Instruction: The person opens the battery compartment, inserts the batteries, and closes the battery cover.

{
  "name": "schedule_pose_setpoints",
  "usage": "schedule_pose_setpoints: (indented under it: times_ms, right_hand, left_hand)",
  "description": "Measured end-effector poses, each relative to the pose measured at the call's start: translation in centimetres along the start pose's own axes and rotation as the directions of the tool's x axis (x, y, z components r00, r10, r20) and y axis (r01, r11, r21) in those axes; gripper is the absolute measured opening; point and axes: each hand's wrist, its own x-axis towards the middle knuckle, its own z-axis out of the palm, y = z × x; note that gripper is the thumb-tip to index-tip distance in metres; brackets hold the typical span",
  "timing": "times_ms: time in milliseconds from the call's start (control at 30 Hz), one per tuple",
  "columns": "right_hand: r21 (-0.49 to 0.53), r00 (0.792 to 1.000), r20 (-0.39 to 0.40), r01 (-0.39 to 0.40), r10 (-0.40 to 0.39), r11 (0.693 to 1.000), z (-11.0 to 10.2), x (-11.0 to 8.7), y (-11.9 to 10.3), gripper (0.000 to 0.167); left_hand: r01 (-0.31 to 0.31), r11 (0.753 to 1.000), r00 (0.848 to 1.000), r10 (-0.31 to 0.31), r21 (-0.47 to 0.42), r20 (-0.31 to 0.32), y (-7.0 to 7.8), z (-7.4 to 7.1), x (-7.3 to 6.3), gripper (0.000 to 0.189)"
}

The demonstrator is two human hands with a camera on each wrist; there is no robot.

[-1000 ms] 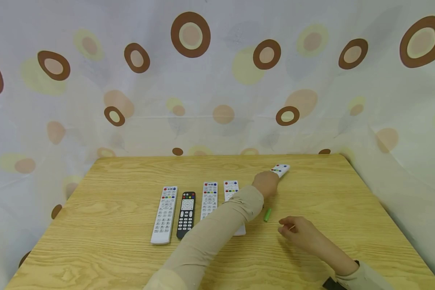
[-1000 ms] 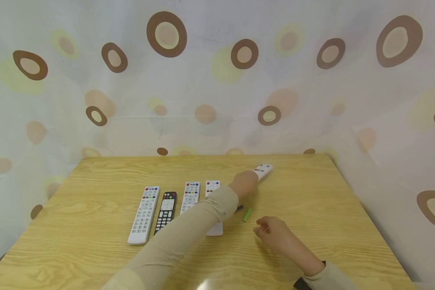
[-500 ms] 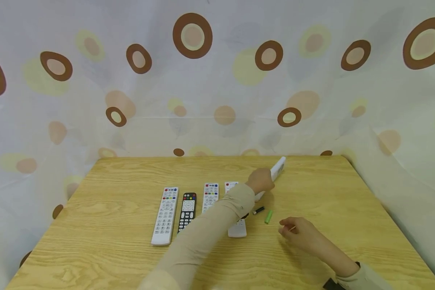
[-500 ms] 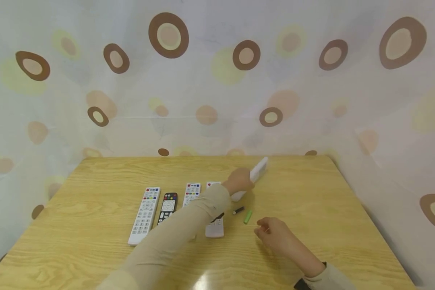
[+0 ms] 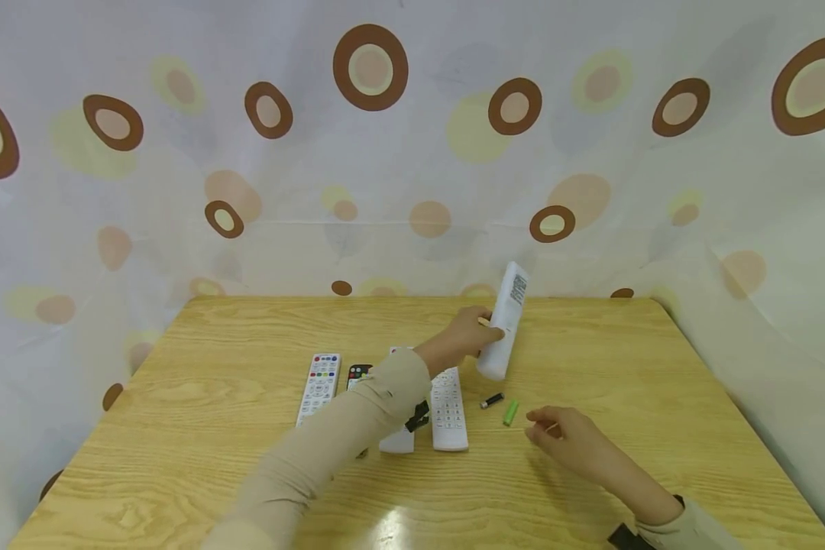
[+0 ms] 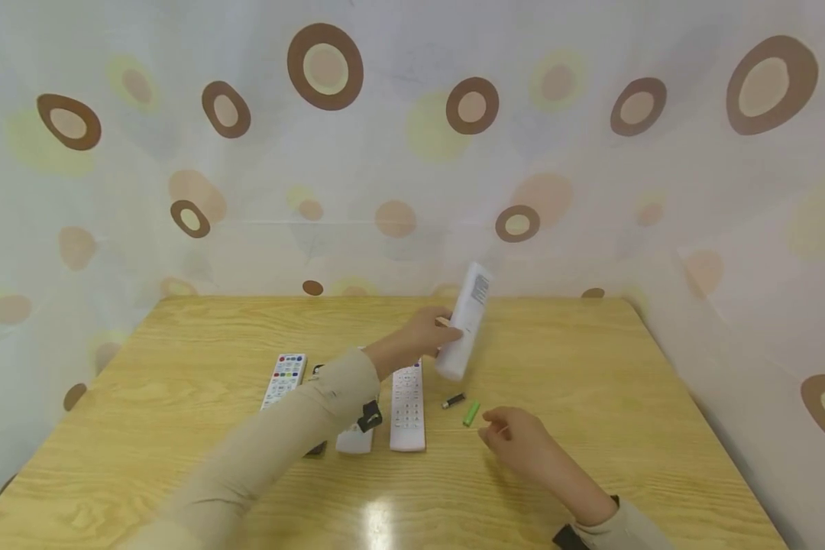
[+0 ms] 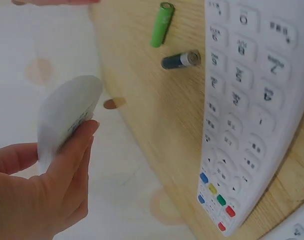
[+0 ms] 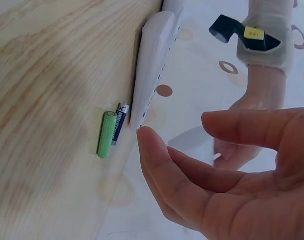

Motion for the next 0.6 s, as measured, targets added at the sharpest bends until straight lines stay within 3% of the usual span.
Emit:
schedule_pose_setpoints:
  times_ms: [100,233,433,600]
  right_hand:
    - [-0.012,1.0,-0.013,0.022,-0.022,1.0,0.0,0.1,-0.1,0.034]
    - [0.001,1.0,-0.017,0.025,-0.025,1.0,-0.1,0.0,-0.4,0.034]
    - [0.021,1.0,-0.007,0.018,-0.018,1.0,-0.4,0.0,-0.8,0.036]
    - [0.032,1.0,-0.005,0.021,-0.02,0.999,-0.6,-0.1,-0.9,0.038]
  left_hand:
    - [0.02,0.989,1.0,-0.017,-0.15,0.024,0.5,-0.6,-1.8,0.033]
    - [0.042,0.955,0.998,-0.028,-0.293,0.051,0.9,-1.2,-4.1,0.036]
    - [0.067,0.926,0.995,-0.032,-0.371,0.099,0.8,-2.4,-6.9,0.042]
    - [0.03,0.914,0.991,0.025,-0.404,0.129,0.4,-3.5,-9.1,0.044]
